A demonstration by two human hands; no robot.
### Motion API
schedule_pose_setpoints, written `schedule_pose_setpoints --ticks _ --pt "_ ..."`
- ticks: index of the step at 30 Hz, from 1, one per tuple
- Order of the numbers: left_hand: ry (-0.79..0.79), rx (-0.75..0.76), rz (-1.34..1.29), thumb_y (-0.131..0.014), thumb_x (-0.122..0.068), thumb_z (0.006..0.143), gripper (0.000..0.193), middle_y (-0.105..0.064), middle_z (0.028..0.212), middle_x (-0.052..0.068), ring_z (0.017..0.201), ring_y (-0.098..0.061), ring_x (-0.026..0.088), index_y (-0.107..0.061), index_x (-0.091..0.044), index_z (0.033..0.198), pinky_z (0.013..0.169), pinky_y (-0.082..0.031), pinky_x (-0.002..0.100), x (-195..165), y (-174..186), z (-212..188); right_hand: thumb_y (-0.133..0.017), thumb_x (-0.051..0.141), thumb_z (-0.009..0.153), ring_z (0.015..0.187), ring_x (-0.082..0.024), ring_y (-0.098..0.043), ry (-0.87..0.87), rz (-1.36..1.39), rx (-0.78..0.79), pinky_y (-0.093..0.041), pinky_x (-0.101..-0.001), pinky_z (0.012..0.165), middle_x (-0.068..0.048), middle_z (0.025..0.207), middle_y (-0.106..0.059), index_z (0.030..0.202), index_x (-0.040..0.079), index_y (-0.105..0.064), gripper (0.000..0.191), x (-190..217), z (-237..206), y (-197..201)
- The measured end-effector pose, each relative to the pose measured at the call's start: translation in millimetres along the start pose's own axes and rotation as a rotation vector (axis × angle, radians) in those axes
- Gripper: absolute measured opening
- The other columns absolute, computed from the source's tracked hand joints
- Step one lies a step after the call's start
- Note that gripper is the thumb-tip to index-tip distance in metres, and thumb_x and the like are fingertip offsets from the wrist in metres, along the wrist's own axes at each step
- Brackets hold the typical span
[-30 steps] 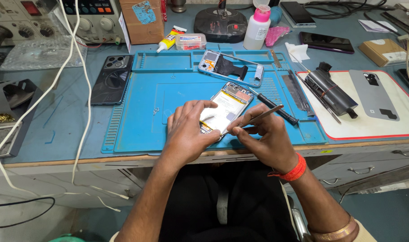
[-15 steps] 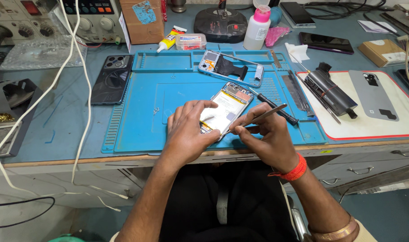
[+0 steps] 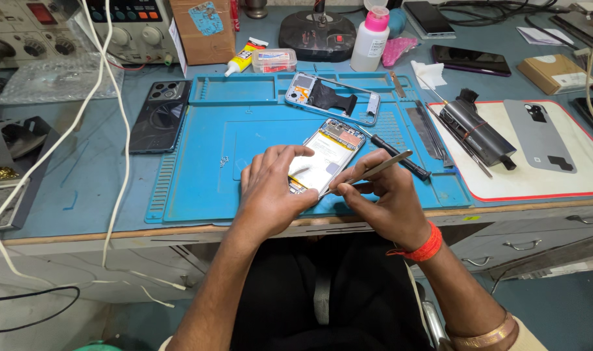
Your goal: The person repairs a disassembled smartphone on a blue repair mat. They lift and reposition the phone, use a metal pry tool to work around the battery and screen assembly, press components into place, and later use a screwdriver on the phone's internal parts.
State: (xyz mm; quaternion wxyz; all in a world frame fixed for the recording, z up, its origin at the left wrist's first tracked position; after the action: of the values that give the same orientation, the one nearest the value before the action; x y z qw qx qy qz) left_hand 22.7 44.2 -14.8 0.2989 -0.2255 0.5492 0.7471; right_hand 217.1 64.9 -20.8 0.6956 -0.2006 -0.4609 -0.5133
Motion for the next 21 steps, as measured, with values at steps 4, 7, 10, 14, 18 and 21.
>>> schedule_pose_setpoints --ticks 4,7,10,14,18,21 --pt "-0.004 0.004 -0.021 -0.076 -0.034 0.065 0.065 -0.06 0.129 0.006 0.127 -0.049 0.03 -0.064 -0.022 0.127 0.108 -0.03 0.045 1.3 -0.1 0.4 -0.069 -0.005 0.094 0.105 -0.019 -0.075 0.002 -0.013 -0.004 -0.067 -0.0321 0.085 -0.012 0.104 -0.072 0.11 0.005 -0.047 0.029 0.4 -0.1 -0.3" --pt "-0.017 0.016 -0.038 -0.075 -0.034 0.066 0.064 -0.059 0.13 0.007 0.127 -0.049 0.03 -0.063 -0.022 0.128 0.108 -0.029 0.044 3.0 0.4 0.8 -0.069 -0.005 0.094 0.105 -0.02 -0.075 0.015 -0.016 -0.004 -0.067 -0.0319 0.085 -0.013 0.104 -0.073 0.11 0.005 -0.047 0.029 1.8 0.3 0.3" --pt "-0.025 0.03 -0.052 -0.074 -0.033 0.068 0.063 -0.059 0.131 0.007 0.127 -0.048 0.03 -0.063 -0.022 0.129 0.109 -0.028 0.044 5.1 0.2 0.7 -0.069 -0.005 0.094 0.104 -0.02 -0.076 0.017 -0.027 0.006 -0.067 -0.0316 0.084 -0.013 0.103 -0.073 0.109 0.004 -0.047 0.029 1.9 0.9 -0.4" --pt "-0.024 0.03 -0.062 -0.072 -0.029 0.067 0.063 -0.059 0.131 0.006 0.129 -0.049 0.029 -0.063 -0.021 0.129 0.111 -0.027 0.045 7.3 0.2 1.8 -0.069 -0.004 0.094 0.104 -0.02 -0.075 0.0 -0.025 0.01 -0.067 -0.0313 0.083 -0.013 0.103 -0.073 0.109 0.004 -0.046 0.028 0.5 1.2 -0.8" --pt "-0.013 0.031 -0.063 -0.073 -0.029 0.066 0.064 -0.059 0.131 0.006 0.128 -0.049 0.028 -0.063 -0.022 0.129 0.111 -0.027 0.045 7.9 -0.5 1.5 -0.069 -0.005 0.095 0.105 -0.021 -0.076 0.025 -0.03 0.002 -0.067 -0.032 0.085 -0.014 0.104 -0.073 0.109 0.004 -0.047 0.028 2.0 0.4 -0.3" --pt "-0.006 0.028 -0.059 -0.074 -0.029 0.065 0.065 -0.059 0.13 0.006 0.127 -0.049 0.029 -0.062 -0.022 0.129 0.11 -0.028 0.044 7.8 -0.9 1.4 -0.069 -0.005 0.095 0.106 -0.021 -0.076 0.029 -0.011 0.017 -0.068 -0.0323 0.085 -0.014 0.104 -0.072 0.109 0.004 -0.046 0.028 2.2 0.6 -1.6"
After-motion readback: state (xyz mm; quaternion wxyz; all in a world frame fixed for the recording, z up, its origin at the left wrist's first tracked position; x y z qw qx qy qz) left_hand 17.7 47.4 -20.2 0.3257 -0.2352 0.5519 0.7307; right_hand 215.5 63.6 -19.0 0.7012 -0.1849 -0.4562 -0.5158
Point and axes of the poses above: each hand's wrist, its own z-axis towards the middle knuckle, its own y-axis out of the back of the hand, x = y × z, the point moved 5 cm from there along z, towards the middle knuckle
